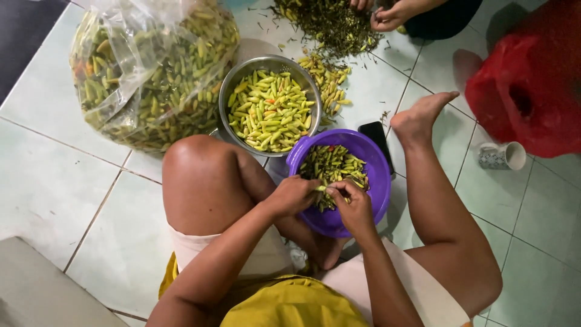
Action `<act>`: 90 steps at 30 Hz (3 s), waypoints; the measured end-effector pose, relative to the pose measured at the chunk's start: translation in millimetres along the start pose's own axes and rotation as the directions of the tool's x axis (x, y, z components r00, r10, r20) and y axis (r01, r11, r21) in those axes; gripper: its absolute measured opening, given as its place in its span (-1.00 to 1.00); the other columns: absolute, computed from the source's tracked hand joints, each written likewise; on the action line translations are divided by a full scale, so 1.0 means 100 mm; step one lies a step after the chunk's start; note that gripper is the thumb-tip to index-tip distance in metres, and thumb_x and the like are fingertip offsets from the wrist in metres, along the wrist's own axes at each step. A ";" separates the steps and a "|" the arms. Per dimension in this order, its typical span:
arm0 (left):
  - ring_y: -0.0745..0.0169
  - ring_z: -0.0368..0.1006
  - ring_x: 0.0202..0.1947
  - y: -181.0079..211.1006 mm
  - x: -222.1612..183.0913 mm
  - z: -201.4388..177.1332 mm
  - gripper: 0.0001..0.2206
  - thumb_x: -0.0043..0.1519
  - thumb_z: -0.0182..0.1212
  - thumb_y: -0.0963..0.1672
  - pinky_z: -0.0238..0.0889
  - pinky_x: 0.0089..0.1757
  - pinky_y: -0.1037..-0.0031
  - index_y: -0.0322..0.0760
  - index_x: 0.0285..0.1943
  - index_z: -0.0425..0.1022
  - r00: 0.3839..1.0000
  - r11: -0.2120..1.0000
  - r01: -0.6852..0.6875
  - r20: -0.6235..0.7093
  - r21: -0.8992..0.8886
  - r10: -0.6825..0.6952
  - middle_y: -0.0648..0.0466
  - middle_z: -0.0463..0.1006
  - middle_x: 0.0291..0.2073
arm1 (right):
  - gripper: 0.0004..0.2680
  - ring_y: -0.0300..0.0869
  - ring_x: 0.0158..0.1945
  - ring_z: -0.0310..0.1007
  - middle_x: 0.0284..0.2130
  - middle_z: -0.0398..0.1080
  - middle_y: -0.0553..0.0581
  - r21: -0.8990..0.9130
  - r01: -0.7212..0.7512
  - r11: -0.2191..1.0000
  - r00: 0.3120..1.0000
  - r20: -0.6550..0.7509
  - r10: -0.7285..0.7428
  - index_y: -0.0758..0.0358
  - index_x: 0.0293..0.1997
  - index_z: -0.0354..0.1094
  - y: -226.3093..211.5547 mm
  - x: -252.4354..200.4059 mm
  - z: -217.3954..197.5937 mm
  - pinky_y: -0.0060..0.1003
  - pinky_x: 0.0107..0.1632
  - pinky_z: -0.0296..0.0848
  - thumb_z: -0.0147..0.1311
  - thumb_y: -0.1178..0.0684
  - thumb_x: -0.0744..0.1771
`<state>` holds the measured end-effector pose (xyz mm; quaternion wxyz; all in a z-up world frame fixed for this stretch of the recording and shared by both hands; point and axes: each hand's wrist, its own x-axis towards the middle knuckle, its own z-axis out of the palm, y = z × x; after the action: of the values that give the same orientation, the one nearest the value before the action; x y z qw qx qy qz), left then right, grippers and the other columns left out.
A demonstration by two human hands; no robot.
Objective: Removing stems from green chilis by hand and sorting them into a bowl
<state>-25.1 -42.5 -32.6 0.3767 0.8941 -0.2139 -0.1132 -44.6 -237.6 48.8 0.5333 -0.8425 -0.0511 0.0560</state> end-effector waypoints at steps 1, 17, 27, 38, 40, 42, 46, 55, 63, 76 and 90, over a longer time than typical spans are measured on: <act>-0.33 0.60 -0.29 0.01 -0.01 -0.01 -0.66 0.22 0.09 -0.05 0.47 -0.10 -0.05 -0.08 0.16 0.55 1.000 1.000 -0.004 -0.001 0.002 0.004 -0.22 0.64 -0.46 | -0.94 -0.17 -0.21 0.56 -0.38 0.55 0.21 0.000 0.003 1.000 1.000 -0.003 -0.003 0.33 -0.17 0.57 0.04 -0.02 0.01 -0.22 -0.19 0.56 0.25 0.17 0.35; -0.37 0.57 -0.27 0.21 -0.06 -0.28 -0.72 0.24 0.08 -0.04 0.40 -0.12 -0.12 -0.19 0.00 0.60 0.995 0.999 -0.036 0.091 0.002 0.036 -0.25 0.60 -0.49 | -0.60 0.42 0.27 0.27 0.25 0.25 0.47 -0.603 -0.038 0.797 0.997 0.028 0.069 0.36 0.36 0.25 0.85 0.22 -0.31 0.26 0.31 0.26 0.15 0.13 0.34; -0.21 0.59 -0.43 0.16 -0.08 -0.29 -0.71 0.17 0.19 -0.07 0.38 -0.12 0.11 -0.27 0.00 0.64 0.992 0.978 -0.114 0.071 0.175 0.103 -0.13 0.60 -0.57 | -0.69 0.22 0.21 0.44 0.04 0.45 0.20 -0.549 -0.149 0.823 0.974 0.062 0.217 -0.07 0.18 0.45 1.18 0.10 -0.30 0.10 0.26 0.40 0.30 0.06 0.30; -0.21 0.47 -0.28 0.10 -0.12 -0.12 -0.75 0.20 0.17 -0.10 0.34 -0.16 0.12 -0.20 0.03 0.55 0.997 0.983 -0.073 0.022 0.168 0.070 -0.11 0.61 -0.36 | -0.66 -0.11 -0.06 0.60 0.06 0.48 0.12 -0.221 -0.317 0.922 0.946 -0.002 0.325 0.33 0.03 0.52 0.89 -0.06 -0.34 -0.33 0.02 0.62 0.38 0.01 0.22; -0.21 0.47 -0.28 0.10 -0.13 -0.11 -0.76 0.21 0.18 -0.09 0.33 -0.16 0.13 -0.20 0.02 0.55 0.997 0.982 -0.075 0.009 0.176 0.075 -0.11 0.61 -0.37 | -0.70 -0.11 0.05 0.58 0.11 0.45 0.11 -0.188 -0.331 0.925 0.940 0.016 0.340 0.31 -0.02 0.57 0.82 -0.06 -0.35 -0.35 0.13 0.61 0.36 -0.02 0.23; -0.21 0.47 -0.26 0.13 -0.14 -0.14 -0.75 0.20 0.18 -0.11 0.32 -0.14 0.12 -0.21 0.03 0.54 0.998 0.983 -0.062 0.022 0.174 0.059 -0.11 0.61 -0.35 | -0.80 -0.16 0.01 0.56 -0.09 0.60 0.02 -0.285 -0.212 0.935 0.973 0.023 0.228 0.25 -0.10 0.61 0.75 -0.08 -0.37 -0.33 0.08 0.49 0.24 0.01 0.28; -0.22 0.48 -0.34 0.10 -0.10 -0.09 -0.76 0.17 0.16 -0.13 0.32 -0.15 0.16 -0.18 0.00 0.56 0.997 0.980 -0.075 0.002 0.182 0.076 -0.12 0.61 -0.42 | -0.80 -0.17 -0.02 0.59 -0.04 0.59 0.03 -0.258 -0.206 0.944 0.972 0.054 0.227 0.24 0.00 0.58 0.86 -0.12 -0.41 -0.35 0.06 0.56 0.15 0.12 0.30; -0.17 0.54 -0.34 0.07 -0.15 -0.07 -0.76 0.11 0.17 -0.15 0.36 -0.20 0.16 -0.21 -0.08 0.63 0.988 0.969 -0.106 -0.090 0.221 0.129 -0.06 0.65 -0.38 | -0.84 -0.12 -0.02 0.54 0.00 0.44 0.05 -0.217 -0.208 0.954 0.976 0.026 0.218 0.20 -0.05 0.56 0.78 -0.14 -0.38 -0.30 0.11 0.55 0.14 0.09 0.32; -0.26 0.50 -0.25 -0.01 -0.10 0.02 -0.78 0.19 0.18 -0.08 0.34 -0.14 0.11 -0.18 -0.03 0.58 0.994 0.984 -0.092 -0.046 0.153 0.100 -0.11 0.64 -0.29 | -0.82 -0.20 -0.19 0.57 -0.22 0.62 0.20 0.180 -0.197 0.964 0.976 -0.053 0.209 0.42 0.00 0.52 0.10 -0.23 -0.21 -0.39 -0.07 0.50 0.20 0.22 0.32; -0.23 0.48 -0.29 -0.13 -0.05 0.16 -0.83 0.15 0.19 -0.09 0.33 -0.11 0.17 -0.28 -0.24 0.58 0.988 0.972 -0.134 -0.054 0.192 0.147 -0.08 0.65 -0.32 | -0.89 -0.27 -0.30 0.46 -0.28 0.58 0.04 0.090 -0.029 0.996 0.987 -0.154 0.042 0.35 -0.17 0.52 -0.08 -0.18 0.37 -0.41 -0.19 0.45 0.26 0.15 0.30; -0.18 0.44 -0.24 -0.20 -0.06 0.18 -0.80 0.23 0.10 -0.06 0.26 -0.06 0.18 -0.18 -0.12 0.57 0.982 0.979 -0.137 0.148 0.151 0.115 -0.03 0.65 -0.21 | -0.81 -0.17 -0.07 0.49 -0.17 0.56 0.09 0.217 -0.233 0.948 0.972 0.071 0.223 0.38 -0.14 0.54 0.29 -0.15 0.22 -0.33 0.08 0.41 0.24 0.03 0.31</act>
<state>-30.6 -38.6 -59.0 0.2943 0.8961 -0.3043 -0.1334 -61.9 -232.1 14.1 0.6135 -0.7758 0.0412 0.1419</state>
